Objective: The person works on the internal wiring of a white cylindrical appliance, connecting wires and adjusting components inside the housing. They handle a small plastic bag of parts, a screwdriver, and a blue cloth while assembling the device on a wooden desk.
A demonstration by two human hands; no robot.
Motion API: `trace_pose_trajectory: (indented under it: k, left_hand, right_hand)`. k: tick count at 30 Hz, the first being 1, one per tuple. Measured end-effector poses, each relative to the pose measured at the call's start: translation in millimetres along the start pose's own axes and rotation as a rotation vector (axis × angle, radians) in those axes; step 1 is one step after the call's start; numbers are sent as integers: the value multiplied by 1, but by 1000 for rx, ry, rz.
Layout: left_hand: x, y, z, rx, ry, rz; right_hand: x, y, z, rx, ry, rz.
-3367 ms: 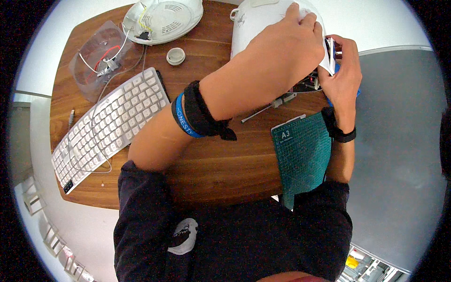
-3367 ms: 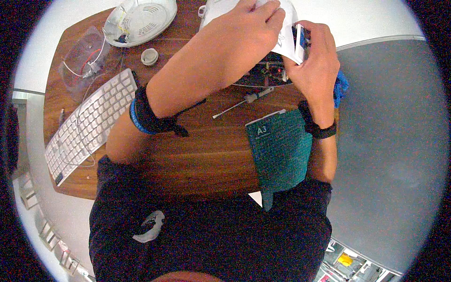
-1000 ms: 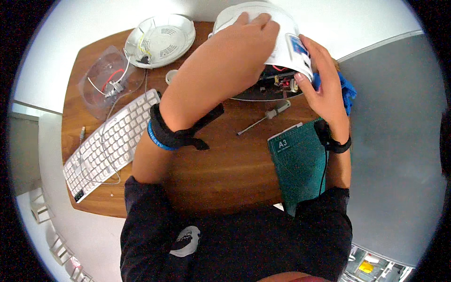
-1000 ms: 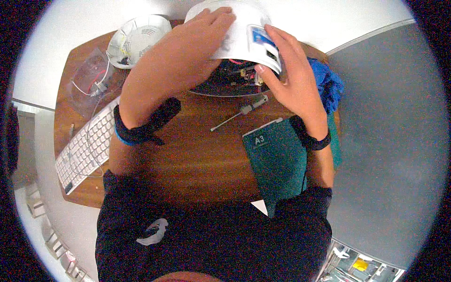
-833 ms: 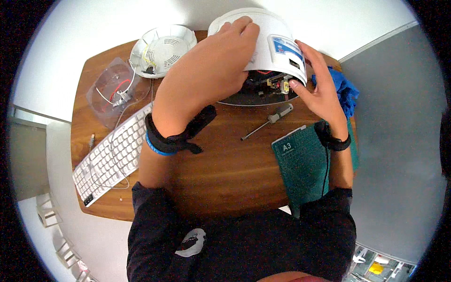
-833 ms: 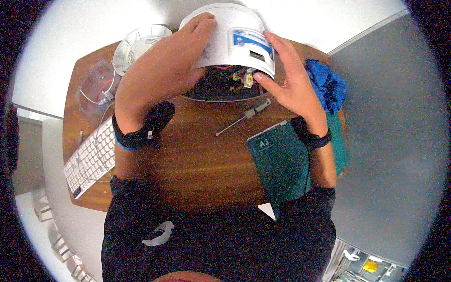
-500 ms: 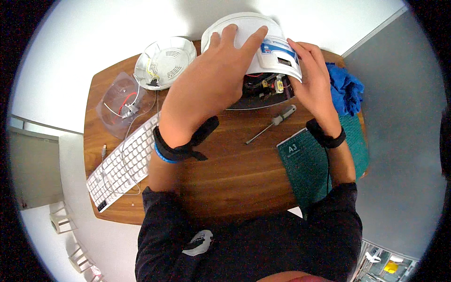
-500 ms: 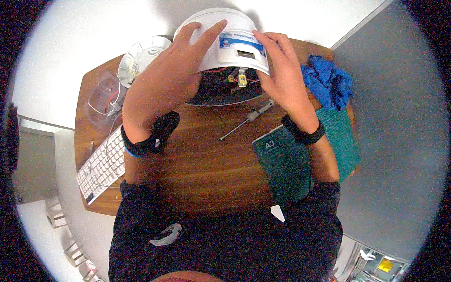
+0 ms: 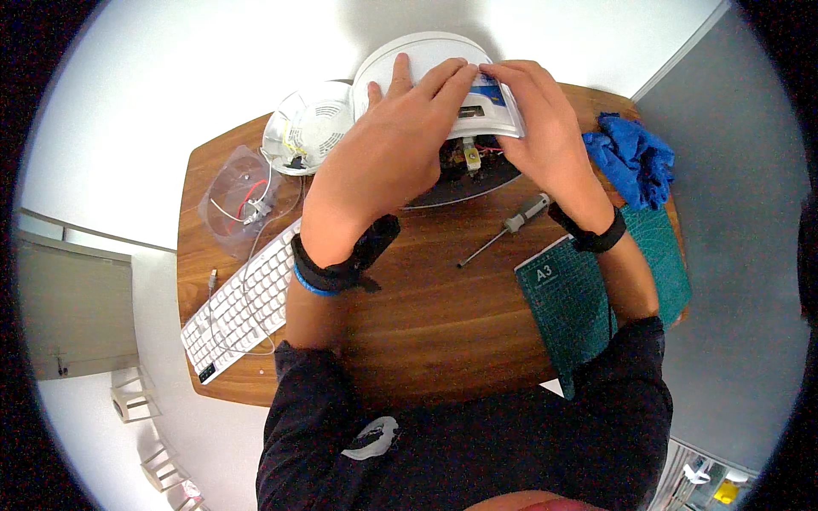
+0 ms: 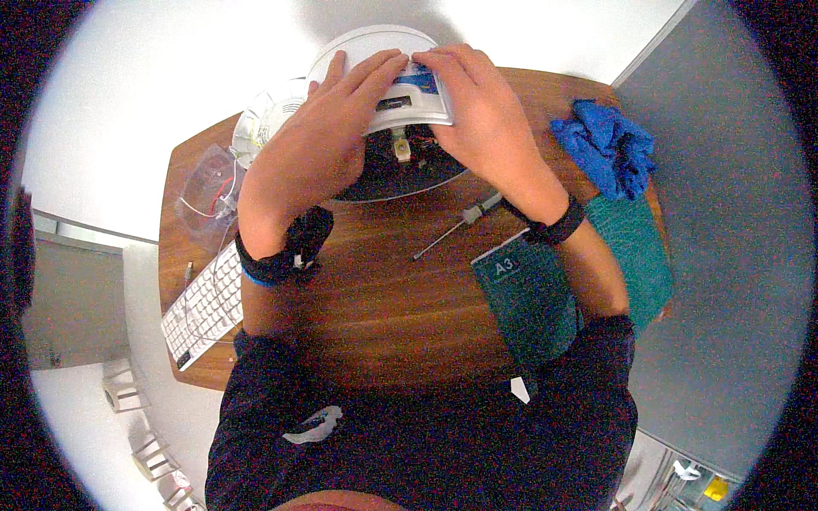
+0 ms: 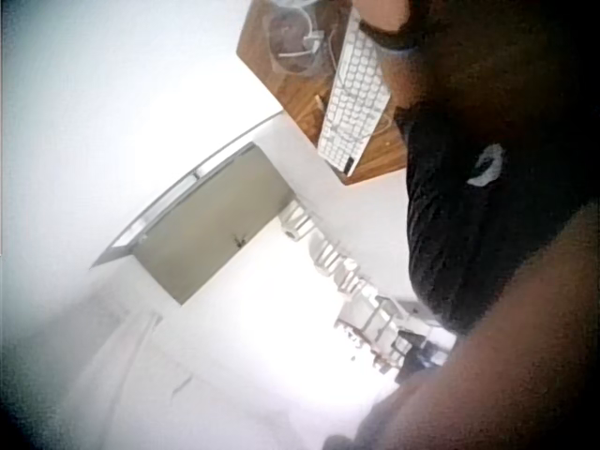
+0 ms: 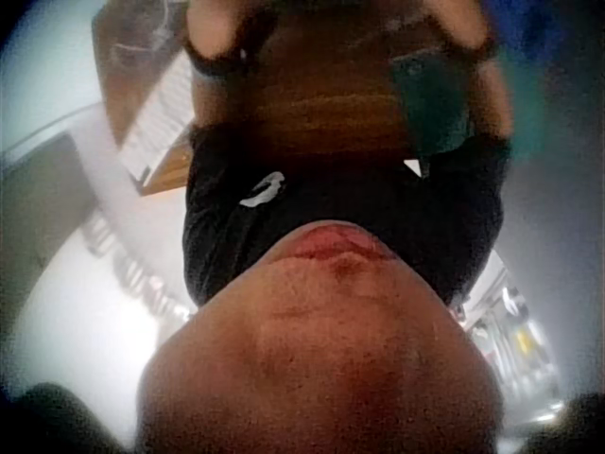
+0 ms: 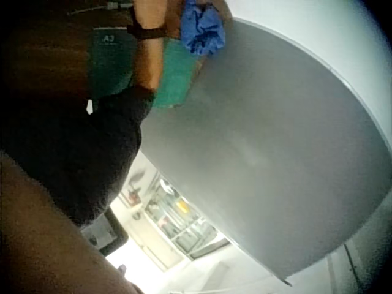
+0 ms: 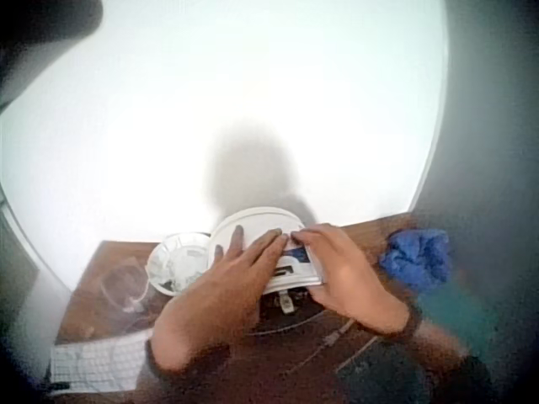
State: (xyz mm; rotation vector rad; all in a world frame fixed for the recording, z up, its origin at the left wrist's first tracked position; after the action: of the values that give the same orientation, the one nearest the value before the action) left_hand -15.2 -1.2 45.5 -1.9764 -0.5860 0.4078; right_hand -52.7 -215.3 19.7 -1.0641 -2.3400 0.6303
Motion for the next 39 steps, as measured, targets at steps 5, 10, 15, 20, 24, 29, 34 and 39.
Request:
trace_pose_trajectory:
  k: [5,10,15,20,24,29,34,39]
  left_hand:
    - [2,0,-3,-9,14,28]
    - [-1,3,-4,-35,-18,-16]
    - [6,3,-3,-29,-24,15]
    - [9,0,1,-55,-25,28]
    - [12,-5,4,-57,-25,83]
    - [35,-7,6,-37,30,221]
    - [45,-15,6,74,48,276]
    - [62,-29,10,177,160,185]
  right_hand:
    - [12,-4,-4,0,-51,243]
    - [5,1,-8,6,-114,239]
    - [3,5,-12,70,-106,172]
    - [5,5,-16,107,-101,82]
    - [5,9,-15,131,-70,83]
    - [2,9,-6,117,-13,-49]
    - [-14,16,8,140,-12,-226]
    - [-8,14,12,288,71,-394]
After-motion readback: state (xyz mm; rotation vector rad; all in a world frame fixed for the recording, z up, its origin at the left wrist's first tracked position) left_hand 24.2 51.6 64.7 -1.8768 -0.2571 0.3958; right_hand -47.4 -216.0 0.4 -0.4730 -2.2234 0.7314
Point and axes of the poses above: each hand's wrist, its own z-axis away from the middle knuckle, its own y-axis out of the palm, x = y × z, the point moved 1 cm from there along -z, towards the middle knuckle, and after that the axes turned 8 degrees about -z, right-handed, at the moved point
